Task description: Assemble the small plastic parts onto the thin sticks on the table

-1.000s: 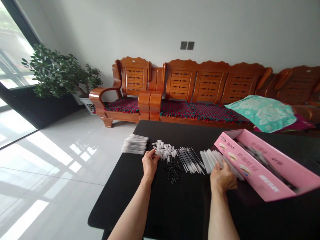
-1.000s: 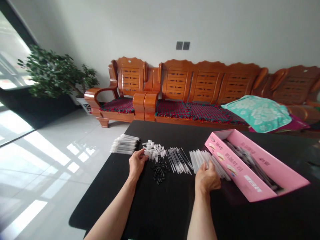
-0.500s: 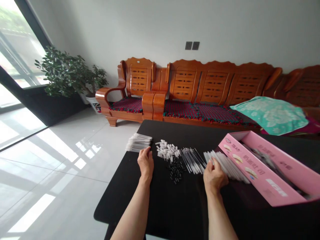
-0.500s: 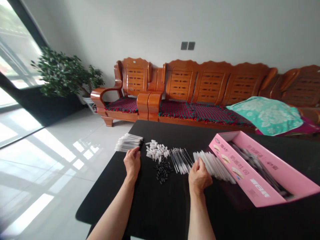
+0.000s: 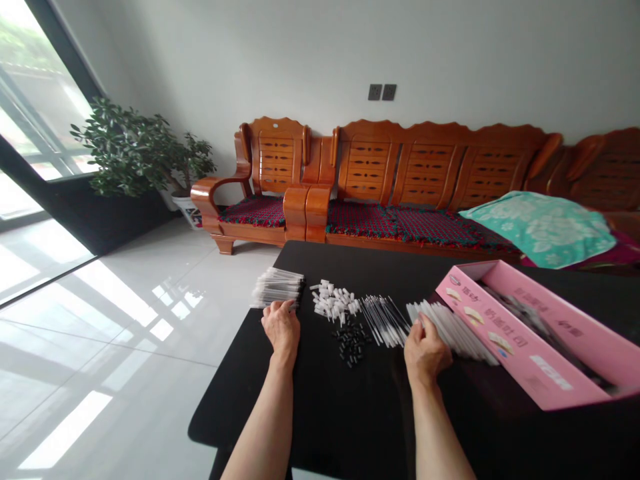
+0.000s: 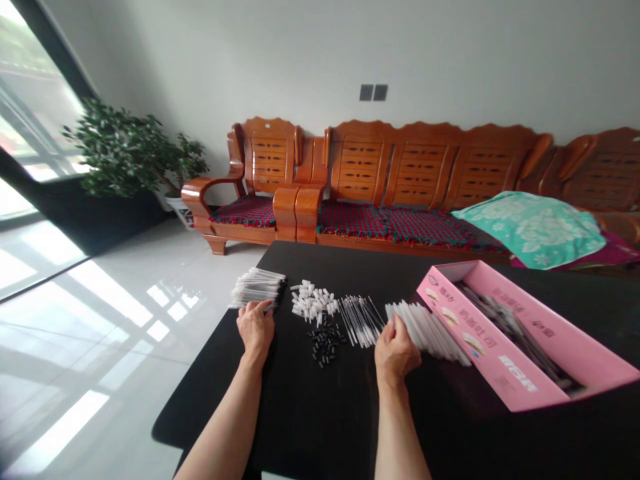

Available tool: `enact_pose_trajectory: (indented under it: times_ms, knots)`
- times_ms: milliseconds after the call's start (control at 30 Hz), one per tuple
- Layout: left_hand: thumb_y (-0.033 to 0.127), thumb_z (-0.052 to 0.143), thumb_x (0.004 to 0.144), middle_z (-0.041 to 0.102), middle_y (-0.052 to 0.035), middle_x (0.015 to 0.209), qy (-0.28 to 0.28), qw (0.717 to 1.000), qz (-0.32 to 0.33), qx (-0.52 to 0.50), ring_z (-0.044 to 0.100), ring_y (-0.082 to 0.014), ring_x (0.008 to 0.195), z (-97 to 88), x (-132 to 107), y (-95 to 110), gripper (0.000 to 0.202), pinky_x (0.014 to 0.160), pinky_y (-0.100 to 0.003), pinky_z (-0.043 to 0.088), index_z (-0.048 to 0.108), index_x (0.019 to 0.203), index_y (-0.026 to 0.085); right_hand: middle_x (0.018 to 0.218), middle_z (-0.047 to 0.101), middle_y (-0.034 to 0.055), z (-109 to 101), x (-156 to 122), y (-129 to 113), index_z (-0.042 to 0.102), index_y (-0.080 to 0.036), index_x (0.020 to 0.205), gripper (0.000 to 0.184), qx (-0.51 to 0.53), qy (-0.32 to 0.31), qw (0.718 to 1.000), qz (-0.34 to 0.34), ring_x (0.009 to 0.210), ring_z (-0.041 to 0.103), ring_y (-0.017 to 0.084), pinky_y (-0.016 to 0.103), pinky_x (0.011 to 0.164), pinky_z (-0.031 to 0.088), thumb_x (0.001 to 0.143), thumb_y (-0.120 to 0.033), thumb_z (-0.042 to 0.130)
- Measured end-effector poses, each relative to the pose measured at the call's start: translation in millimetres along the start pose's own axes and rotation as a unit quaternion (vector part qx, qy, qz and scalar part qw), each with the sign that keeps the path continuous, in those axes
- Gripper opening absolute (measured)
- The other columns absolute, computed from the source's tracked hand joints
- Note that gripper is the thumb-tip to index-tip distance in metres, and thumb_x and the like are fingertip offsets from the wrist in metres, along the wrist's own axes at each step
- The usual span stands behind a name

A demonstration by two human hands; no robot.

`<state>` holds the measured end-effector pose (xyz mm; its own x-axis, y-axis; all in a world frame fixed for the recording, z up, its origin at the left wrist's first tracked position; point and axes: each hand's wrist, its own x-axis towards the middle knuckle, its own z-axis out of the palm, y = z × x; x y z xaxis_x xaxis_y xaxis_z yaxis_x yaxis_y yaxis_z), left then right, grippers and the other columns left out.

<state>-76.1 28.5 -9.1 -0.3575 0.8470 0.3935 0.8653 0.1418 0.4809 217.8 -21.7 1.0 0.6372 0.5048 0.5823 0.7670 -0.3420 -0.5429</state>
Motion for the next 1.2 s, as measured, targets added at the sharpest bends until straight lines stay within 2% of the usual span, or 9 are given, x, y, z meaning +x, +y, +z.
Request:
enact_pose_trajectory:
  times_ms: [133,300,500,733,800,867,1000,1100,1200]
  knots:
    - [0.017,0.063,0.081,0.070,-0.0095,0.102,-0.006,1.000,0.011,-0.009,0.056,-0.0305,0.097,-5.1,-0.6,2.2,0.024,0.082,-0.040,0.042,0.074,0.103,0.024,0.056,0.066,0.0128,-0.1,0.3,-0.3,0.078,-0.011,0.105,0.046,0.004,-0.002,1.000,0.007,0.055,0.062,0.025,0.031,0.057,0.037,0.087,-0.038,0.045]
    - [0.020,0.067,0.081,0.070,-0.0070,0.095,-0.034,0.999,0.041,-0.006,0.056,-0.0293,0.096,-6.7,-3.8,7.2,0.012,0.081,-0.039,0.040,0.073,0.089,0.025,0.063,0.069,0.0147,0.1,-1.2,-1.5,0.078,-0.011,0.105,0.046,0.009,-0.013,1.000,0.006,0.059,0.064,0.026,0.032,0.060,0.040,0.089,-0.038,0.044]
    - [0.021,0.068,0.081,0.070,-0.0057,0.098,-0.050,0.997,0.055,-0.004,0.056,-0.0286,0.096,-6.3,-5.2,6.7,0.011,0.083,-0.040,0.038,0.075,0.087,0.027,0.068,0.072,0.0144,1.5,-2.7,-0.3,0.078,-0.013,0.106,0.043,0.014,-0.013,1.000,-0.001,0.060,0.065,0.026,0.031,0.059,0.039,0.088,-0.037,0.046]
    - [0.023,0.066,0.087,0.072,-0.0038,0.089,-0.072,0.984,0.145,-0.068,0.059,-0.0252,0.092,-10.4,-6.2,17.5,0.006,0.090,-0.040,0.037,0.071,0.087,0.027,0.084,0.076,0.0164,3.7,-8.9,-3.7,0.076,-0.010,0.107,0.046,0.090,-0.020,0.994,-0.061,0.072,0.071,0.026,0.030,0.066,0.047,0.093,-0.042,0.046]
    - [0.025,0.061,0.091,0.071,-0.0040,0.092,-0.082,0.971,0.185,-0.125,0.061,-0.0234,0.091,-11.5,-10.1,27.1,0.010,0.090,-0.039,0.039,0.070,0.091,0.026,0.094,0.077,0.0163,1.3,-17.3,-15.3,0.075,-0.010,0.107,0.047,0.152,-0.059,0.980,-0.111,0.081,0.072,0.025,0.030,0.072,0.050,0.095,-0.044,0.045]
    - [0.026,0.057,0.094,0.071,-0.0047,0.096,-0.103,0.950,0.228,-0.185,0.061,-0.0223,0.092,-11.6,-17.2,39.1,0.014,0.090,-0.037,0.041,0.070,0.095,0.026,0.097,0.076,0.0155,-1.7,-27.4,-30.8,0.075,-0.012,0.103,0.046,0.222,-0.134,0.952,-0.162,0.086,0.072,0.023,0.028,0.077,0.051,0.098,-0.045,0.042]
    - [0.025,0.055,0.094,0.070,-0.0063,0.095,-0.152,0.910,0.284,-0.260,0.062,-0.0237,0.094,-9.1,-34.9,62.8,0.018,0.089,-0.036,0.045,0.071,0.103,0.025,0.088,0.076,0.0114,-3.8,-42.1,-56.5,0.072,-0.016,0.099,0.042,0.275,-0.274,0.898,-0.208,0.078,0.072,0.021,0.025,0.070,0.048,0.101,-0.041,0.038]
    - [0.020,0.052,0.095,0.070,-0.0066,0.093,-0.168,0.894,0.303,-0.284,0.062,-0.0233,0.091,-8.0,-41.7,72.9,0.021,0.088,-0.036,0.047,0.070,0.104,0.024,0.075,0.073,0.0087,-1.0,-43.8,-60.4,0.069,-0.016,0.093,0.042,0.265,-0.320,0.884,-0.216,0.069,0.068,0.019,0.024,0.062,0.042,0.101,-0.041,0.037]
    - [0.020,0.054,0.093,0.070,-0.0071,0.095,-0.165,0.885,0.315,-0.302,0.062,-0.0239,0.093,-10.5,-42.4,75.5,0.022,0.090,-0.037,0.047,0.069,0.109,0.023,0.062,0.066,0.0047,2.0,-40.9,-56.4,0.065,-0.017,0.081,0.045,0.268,-0.331,0.882,-0.201,0.056,0.059,0.016,0.024,0.055,0.036,0.101,-0.045,0.037]
